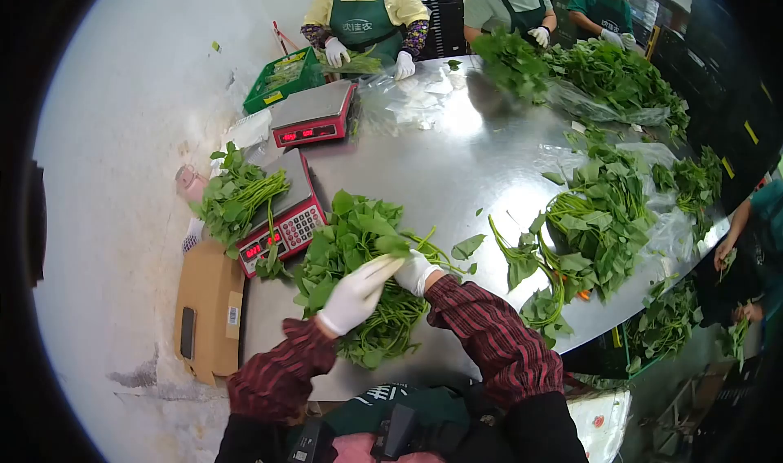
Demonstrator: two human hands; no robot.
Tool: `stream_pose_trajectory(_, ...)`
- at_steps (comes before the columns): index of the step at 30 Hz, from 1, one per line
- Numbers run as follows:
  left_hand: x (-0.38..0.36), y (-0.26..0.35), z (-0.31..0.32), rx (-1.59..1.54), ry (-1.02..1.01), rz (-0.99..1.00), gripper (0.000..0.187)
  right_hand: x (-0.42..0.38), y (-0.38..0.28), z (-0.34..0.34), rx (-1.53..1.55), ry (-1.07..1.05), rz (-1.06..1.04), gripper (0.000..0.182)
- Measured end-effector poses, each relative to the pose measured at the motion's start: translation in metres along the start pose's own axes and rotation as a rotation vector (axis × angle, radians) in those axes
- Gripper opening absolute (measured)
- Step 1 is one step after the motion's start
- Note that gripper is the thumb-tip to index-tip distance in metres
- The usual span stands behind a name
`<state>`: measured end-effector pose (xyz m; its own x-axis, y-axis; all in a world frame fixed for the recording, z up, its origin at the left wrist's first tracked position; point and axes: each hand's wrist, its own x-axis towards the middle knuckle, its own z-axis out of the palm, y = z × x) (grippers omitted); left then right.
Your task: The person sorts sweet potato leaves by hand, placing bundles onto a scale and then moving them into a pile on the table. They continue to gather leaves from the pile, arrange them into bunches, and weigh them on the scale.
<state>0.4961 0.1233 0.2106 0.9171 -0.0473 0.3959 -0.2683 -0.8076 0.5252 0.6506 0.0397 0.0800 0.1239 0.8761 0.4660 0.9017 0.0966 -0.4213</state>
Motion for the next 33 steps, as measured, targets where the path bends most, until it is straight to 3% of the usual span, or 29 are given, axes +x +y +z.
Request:
stream_pose_trajectory(2, 0.011, -0.021, 0.032, -0.152, 0.052, -0.101, 0.046, 0.002, -0.001, -0.021, -0.172, -0.113, -0.069, 0.017)
stream_pose_trajectory(4, 0.008, -0.048, 0.05, -0.06, 0.045, -0.171, 0.048, 0.004, -0.007, -0.048, 0.23, -0.297, 0.39, 0.021)
stream_pose_trajectory(5, 0.007, -0.057, 0.053, 0.037, 0.041, -0.241, 0.049, -0.001, -0.018, -0.067, 0.501, -0.171, 0.677, 0.022)
stream_pose_trajectory(7, -0.001, -0.068, 0.051, 0.172, 0.021, -0.214, 0.052, -0.019, 0.008, -0.057, 0.209, 0.134, 0.767, 0.023)
stream_pose_trajectory(8, -0.003, -0.07, 0.049, 0.17, 0.006, -0.209, 0.051, -0.026, 0.014, -0.057, 0.087, 0.13, 0.925, 0.025)
stream_pose_trajectory(9, -0.004, -0.073, 0.049, 0.169, -0.009, -0.203, 0.049, -0.032, 0.018, -0.052, 0.091, 0.134, 0.929, 0.025)
stream_pose_trajectory(11, -0.002, -0.08, 0.05, 0.178, -0.093, -0.227, 0.048, -0.04, 0.01, -0.049, 0.135, -0.056, 0.791, 0.025)
stream_pose_trajectory(15, 0.016, -0.074, 0.035, 0.17, -0.246, -0.367, 0.043, -0.045, 0.012, -0.018, 0.184, -0.052, 0.703, 0.03)
stream_pose_trajectory(19, 0.007, -0.095, 0.026, 0.0, -0.156, -0.243, 0.036, -0.048, 0.014, -0.041, 0.411, -0.065, 0.793, 0.029)
stream_pose_trajectory(21, 0.005, -0.095, 0.02, -0.028, -0.2, -0.252, 0.035, -0.052, 0.017, -0.053, 0.331, -0.035, 0.816, 0.021)
stream_pose_trajectory(26, 0.005, -0.104, 0.016, -0.009, -0.375, -0.237, 0.04, -0.083, 0.03, -0.037, 0.194, -0.081, 0.877, 0.024)
stream_pose_trajectory(28, 0.005, -0.107, 0.016, -0.012, -0.386, -0.224, 0.052, -0.101, 0.032, -0.019, -0.039, -0.167, 0.61, 0.024)
stream_pose_trajectory(33, 0.006, -0.103, 0.014, 0.077, -0.45, -0.161, 0.046, -0.115, 0.025, -0.011, -0.261, -0.047, 0.622, 0.026)
